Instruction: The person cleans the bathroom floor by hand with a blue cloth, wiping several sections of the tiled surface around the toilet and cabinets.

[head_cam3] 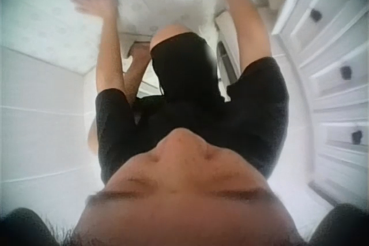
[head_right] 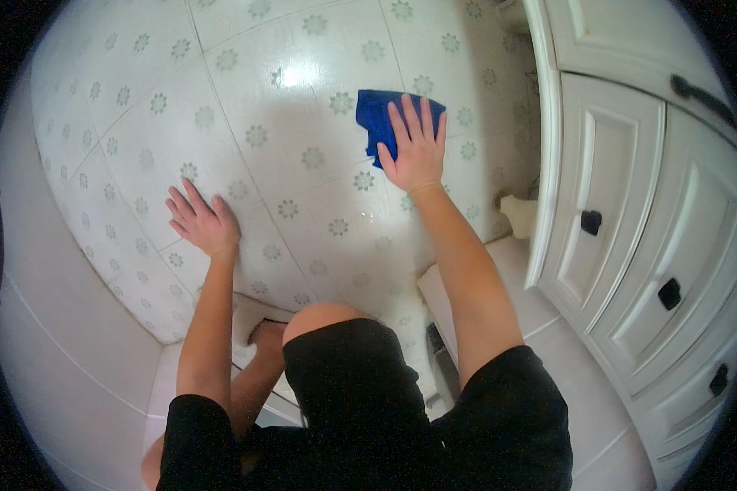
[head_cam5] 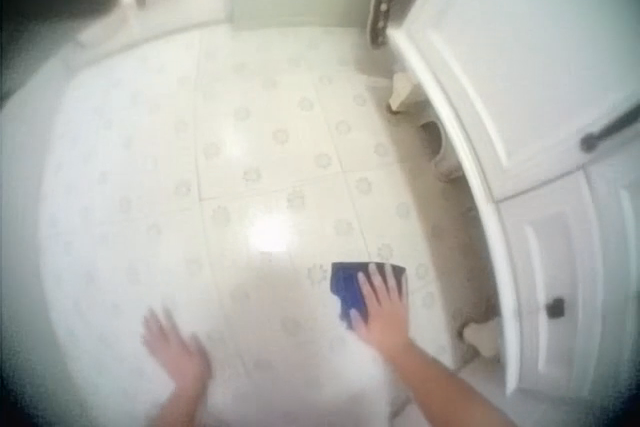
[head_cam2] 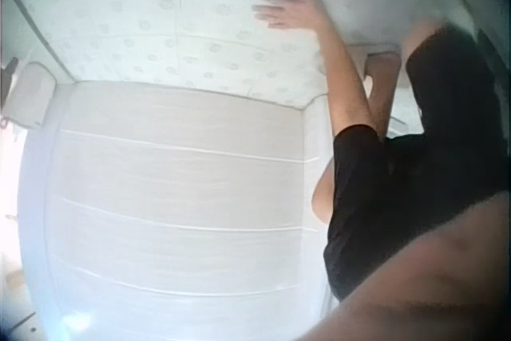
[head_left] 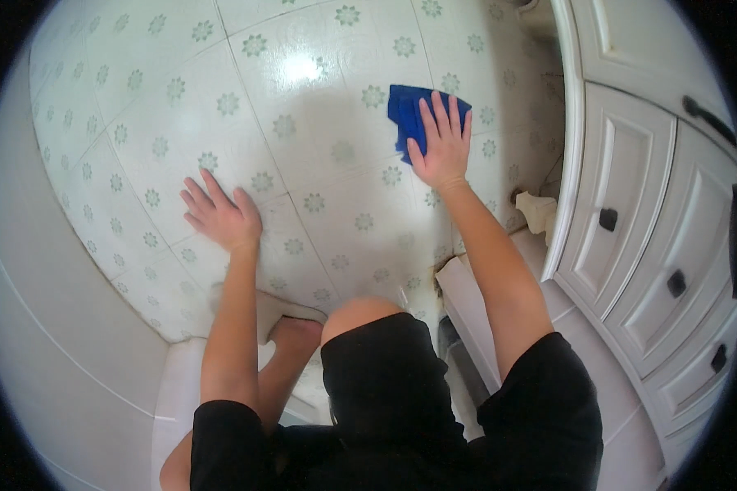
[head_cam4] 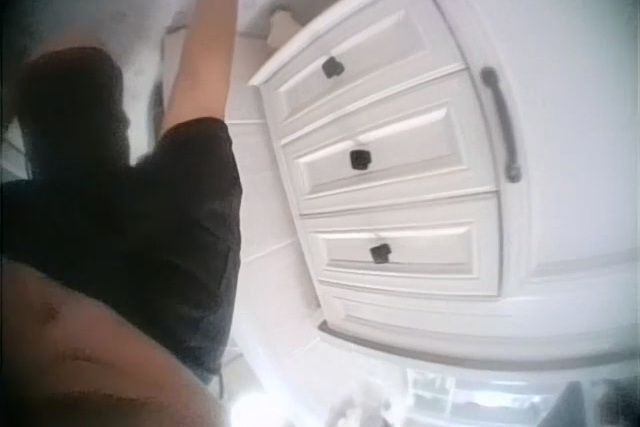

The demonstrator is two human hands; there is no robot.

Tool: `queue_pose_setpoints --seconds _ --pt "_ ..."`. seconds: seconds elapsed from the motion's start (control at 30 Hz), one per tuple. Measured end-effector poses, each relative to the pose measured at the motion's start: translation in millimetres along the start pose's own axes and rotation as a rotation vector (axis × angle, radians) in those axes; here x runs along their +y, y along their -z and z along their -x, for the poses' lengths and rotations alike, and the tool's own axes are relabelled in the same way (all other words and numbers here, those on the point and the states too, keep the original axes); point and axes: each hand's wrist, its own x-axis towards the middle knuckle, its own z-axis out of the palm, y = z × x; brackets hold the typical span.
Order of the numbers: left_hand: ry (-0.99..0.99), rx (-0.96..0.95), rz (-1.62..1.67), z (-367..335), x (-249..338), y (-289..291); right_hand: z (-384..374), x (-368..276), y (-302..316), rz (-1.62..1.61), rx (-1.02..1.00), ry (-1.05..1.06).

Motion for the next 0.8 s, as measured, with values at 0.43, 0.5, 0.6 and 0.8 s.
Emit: queue_pose_setpoints --seconds 0.43,0.5,0.6,0.8 --pt "0.024 -0.068 -0.073 97.0 13.8 2.5 6.8 -6.4 -1.7 0.059 0.045 -0.042" --pt "0.034 -0.064 -0.059 92.7 15.7 2.3 7.6 -10.6 0.3 0.038 0.071 -0.047" --pt "0.049 -0.07 -0.062 92.9 13.4 4.2 42.1 -40.9 -8.8 0.008 0.111 -0.157" --pt "0.062 -0.084 -0.063 92.2 22.5 10.1 196.9 -113.9 -10.8 -0.078 -0.112 -0.129"
